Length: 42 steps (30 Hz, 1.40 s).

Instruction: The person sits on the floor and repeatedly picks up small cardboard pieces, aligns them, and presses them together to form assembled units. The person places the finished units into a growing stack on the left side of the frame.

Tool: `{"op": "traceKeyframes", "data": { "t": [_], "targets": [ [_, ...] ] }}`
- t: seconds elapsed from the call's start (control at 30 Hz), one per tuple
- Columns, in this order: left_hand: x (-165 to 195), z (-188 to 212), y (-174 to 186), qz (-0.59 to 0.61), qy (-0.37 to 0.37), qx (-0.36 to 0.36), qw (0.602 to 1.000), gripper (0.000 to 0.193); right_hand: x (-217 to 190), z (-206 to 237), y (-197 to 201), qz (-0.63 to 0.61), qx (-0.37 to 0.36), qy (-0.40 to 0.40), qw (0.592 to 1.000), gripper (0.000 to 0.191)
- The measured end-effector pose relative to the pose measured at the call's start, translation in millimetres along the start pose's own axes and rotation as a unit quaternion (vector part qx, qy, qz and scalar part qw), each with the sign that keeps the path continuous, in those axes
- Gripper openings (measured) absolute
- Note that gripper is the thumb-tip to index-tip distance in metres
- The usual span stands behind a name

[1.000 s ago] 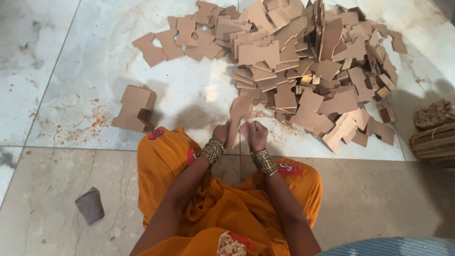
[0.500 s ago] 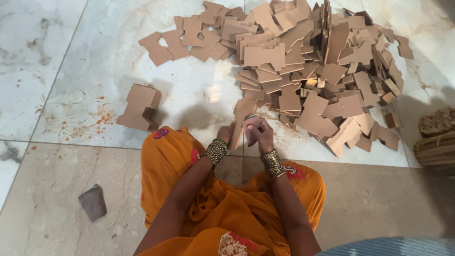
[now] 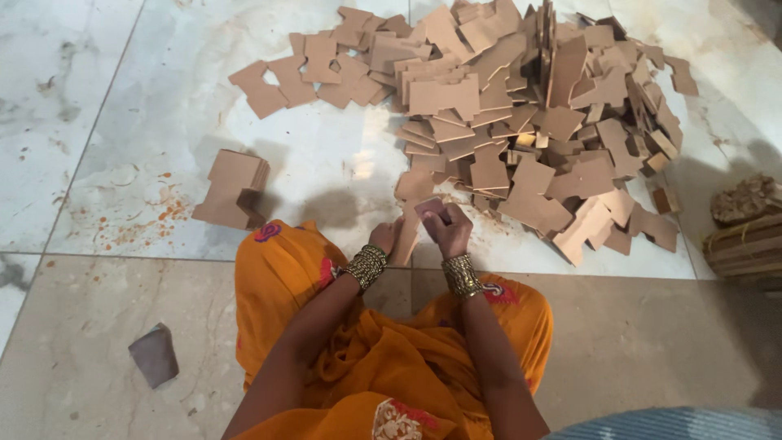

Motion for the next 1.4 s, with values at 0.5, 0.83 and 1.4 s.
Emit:
{"op": "traceKeyframes", "data": {
  "t": [0.5, 0.83, 1.4],
  "targets": [
    [-4.9, -6.6, -3.7, 0.053, 0.055, -0.058, 0.995, 0.095, -9.1, -3.1, 16.1, -0.078, -0.012, 0.062, 0.995, 0.020],
    [-3.2, -6.0, -0.2, 0.007, -0.017, -0.017, 1.000, 0.091, 6.6, -28.8, 42.0, 0.047, 0.194, 0.071, 0.977, 0.024],
    [-7.6, -4.0, -2.9, 0.065, 0.095, -0.074, 0.991, 0.095, -19.8, 10.1, 6.6, 0.180, 0.037, 0.233, 0.955, 0.005]
  ]
}}
Point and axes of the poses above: each hand's wrist, its own z-axis away from the middle knuckle, its own y-axis out of the back of the hand, x = y × z, the point moved 3 cm from there along -z, towards the middle knuckle, and after that the axes turned 3 degrees about y, right-handed, at the moved point
